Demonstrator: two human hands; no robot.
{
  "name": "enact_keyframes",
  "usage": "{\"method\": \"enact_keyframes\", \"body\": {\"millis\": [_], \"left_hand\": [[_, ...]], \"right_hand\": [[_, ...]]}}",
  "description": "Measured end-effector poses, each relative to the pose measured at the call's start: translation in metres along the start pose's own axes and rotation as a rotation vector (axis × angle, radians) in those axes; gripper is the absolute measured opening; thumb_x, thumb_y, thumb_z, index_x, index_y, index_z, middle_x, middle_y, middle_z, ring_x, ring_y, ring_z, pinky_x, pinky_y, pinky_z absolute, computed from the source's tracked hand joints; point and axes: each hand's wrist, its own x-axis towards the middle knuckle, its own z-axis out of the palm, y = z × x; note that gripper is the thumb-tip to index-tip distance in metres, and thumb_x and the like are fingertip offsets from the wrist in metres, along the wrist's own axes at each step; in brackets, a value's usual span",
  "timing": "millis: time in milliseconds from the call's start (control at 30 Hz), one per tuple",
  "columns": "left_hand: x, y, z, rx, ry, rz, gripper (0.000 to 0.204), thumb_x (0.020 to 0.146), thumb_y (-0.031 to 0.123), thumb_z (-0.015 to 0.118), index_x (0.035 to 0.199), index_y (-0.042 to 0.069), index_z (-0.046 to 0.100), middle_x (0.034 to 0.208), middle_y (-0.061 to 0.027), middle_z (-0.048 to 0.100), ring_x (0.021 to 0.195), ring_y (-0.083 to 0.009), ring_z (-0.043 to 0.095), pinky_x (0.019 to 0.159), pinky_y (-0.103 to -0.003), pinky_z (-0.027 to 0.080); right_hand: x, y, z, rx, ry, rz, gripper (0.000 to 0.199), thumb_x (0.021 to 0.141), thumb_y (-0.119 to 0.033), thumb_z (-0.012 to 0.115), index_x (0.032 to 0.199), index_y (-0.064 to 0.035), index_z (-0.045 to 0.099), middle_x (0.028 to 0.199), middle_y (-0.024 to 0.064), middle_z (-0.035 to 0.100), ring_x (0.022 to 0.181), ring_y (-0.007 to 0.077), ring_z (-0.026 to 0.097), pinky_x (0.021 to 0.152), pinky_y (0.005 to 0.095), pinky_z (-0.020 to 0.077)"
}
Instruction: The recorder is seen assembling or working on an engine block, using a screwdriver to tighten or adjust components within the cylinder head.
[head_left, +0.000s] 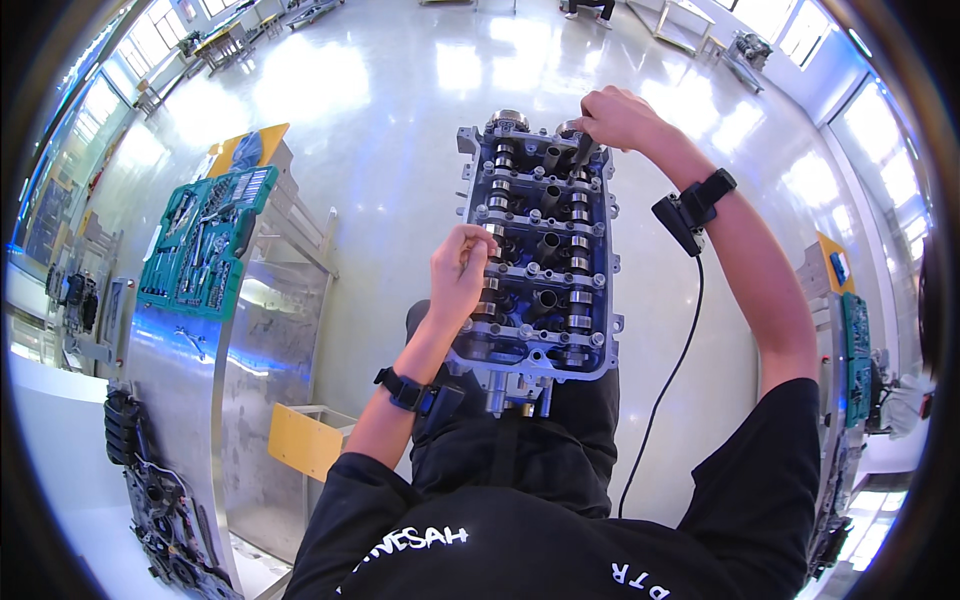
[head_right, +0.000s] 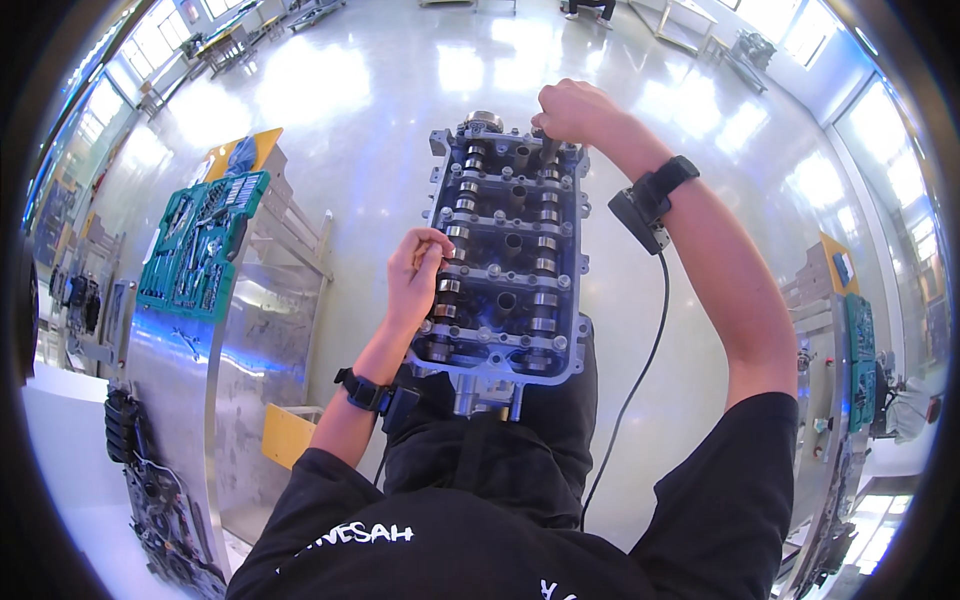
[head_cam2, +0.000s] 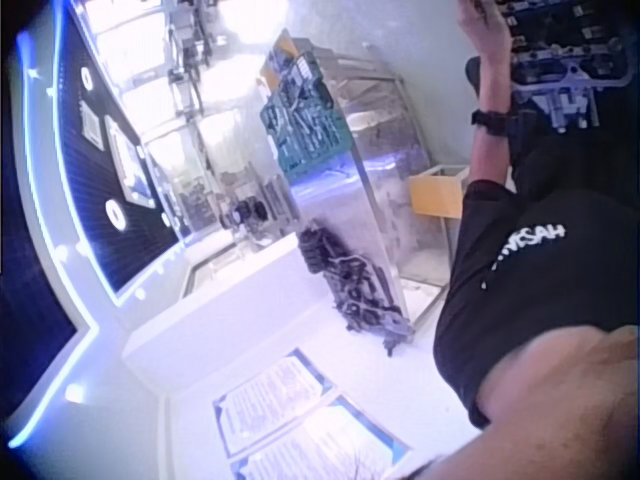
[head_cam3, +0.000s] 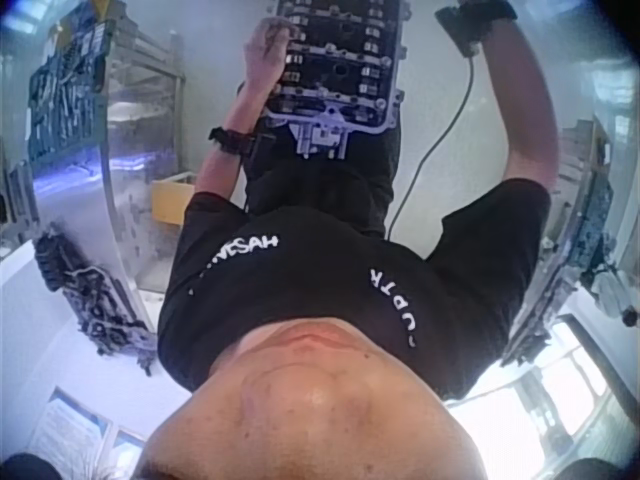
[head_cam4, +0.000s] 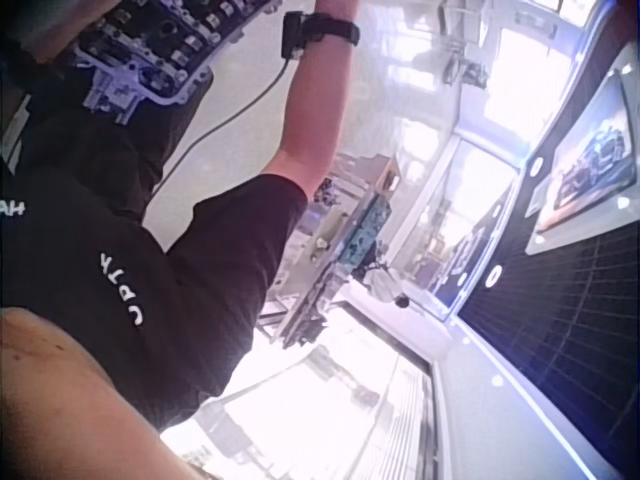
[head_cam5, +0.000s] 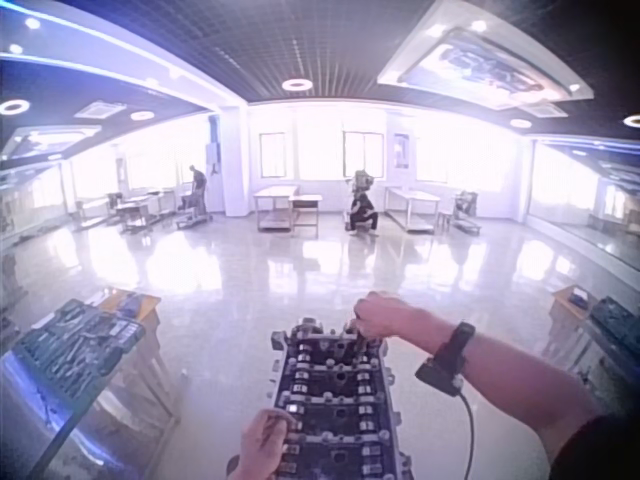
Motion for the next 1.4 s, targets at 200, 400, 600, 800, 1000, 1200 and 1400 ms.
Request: {"method": "enact_keyframes", "body": {"millis": [200,400,600,800,1000,1200,1400], "left_hand": [[-0.001,0.001,0.004,-0.005,-0.002,-0.008,0.01,0.097,-0.004,0.05,0.099,-0.002,0.059,0.087,-0.005,0.066,0.08,-0.0085,0.062,0.071,-0.023,0.05],[-0.001,0.003,0.002,-0.014,-0.002,-0.012,0.01,0.097,-0.004,0.05,0.1,-0.002,0.06,0.087,-0.0049,0.066,0.08,-0.0085,0.062,0.071,-0.024,0.05],[-0.001,0.002,0.002,-0.009,-0.001,-0.009,0.01,0.097,-0.004,0.05,0.099,-0.001,0.06,0.087,-0.0047,0.066,0.079,-0.0085,0.062,0.071,-0.024,0.05],[0.0,0.005,0.005,-0.008,-0.002,0.0,0.01,0.097,-0.004,0.05,0.099,-0.001,0.06,0.086,-0.0047,0.066,0.079,-0.0084,0.062,0.071,-0.024,0.05],[-0.002,0.004,0.004,0.004,-0.005,-0.008,0.01,0.097,-0.004,0.05,0.099,-0.001,0.06,0.086,-0.0045,0.066,0.079,-0.0085,0.061,0.072,-0.023,0.049],[0.0,0.001,0.002,-0.021,-0.004,0.002,0.011,0.096,-0.005,0.049,0.099,-0.001,0.06,0.086,-0.0045,0.066,0.08,-0.0086,0.061,0.073,-0.023,0.049],[0.0,0.003,-0.002,0.048,0.069,0.072,0.011,0.094,-0.005,0.051,0.095,-0.001,0.061,0.085,-0.006,0.067,0.078,-0.0098,0.063,0.071,-0.024,0.05]], "right_hand": [[0.0,0.006,-0.001,0.063,-0.035,0.161,0.031,0.085,-0.027,0.067,0.103,-0.0029,0.071,0.105,0.0184,0.071,0.105,0.0349,0.067,0.09,0.0463,0.0528],[0.003,0.005,-0.006,-0.041,-0.042,-0.094,0.031,0.08,-0.022,0.069,0.103,-0.001,0.07,0.105,0.0186,0.071,0.105,0.0355,0.067,0.089,0.0457,0.0535],[0.004,0.0,-0.003,-0.073,-0.065,0.012,0.025,0.084,-0.018,0.064,0.102,-0.0019,0.071,0.101,0.0208,0.069,0.101,0.0375,0.066,0.086,0.0461,0.0528],[0.014,0.009,0.016,0.0,-0.043,0.107,0.031,0.089,-0.022,0.054,0.104,-0.0014,0.071,0.108,0.024,0.07,0.102,0.0378,0.067,0.09,0.0476,0.0523],[0.021,0.012,0.016,0.07,-0.034,0.234,0.03,0.087,-0.022,0.057,0.103,-0.0022,0.071,0.107,0.0219,0.07,0.105,0.0369,0.066,0.092,0.0466,0.0514],[0.02,0.018,0.021,-0.058,-0.205,-0.196,0.027,0.071,-0.015,0.079,0.096,-0.0042,0.073,0.095,0.016,0.071,0.099,0.0335,0.067,0.082,0.0422,0.0551],[0.014,0.011,0.009,0.14,-0.31,-0.013,0.024,0.068,-0.013,0.08,0.081,0.004,0.068,0.079,0.0152,0.071,0.071,0.0299,0.073,0.066,0.0429,0.0572]]}}
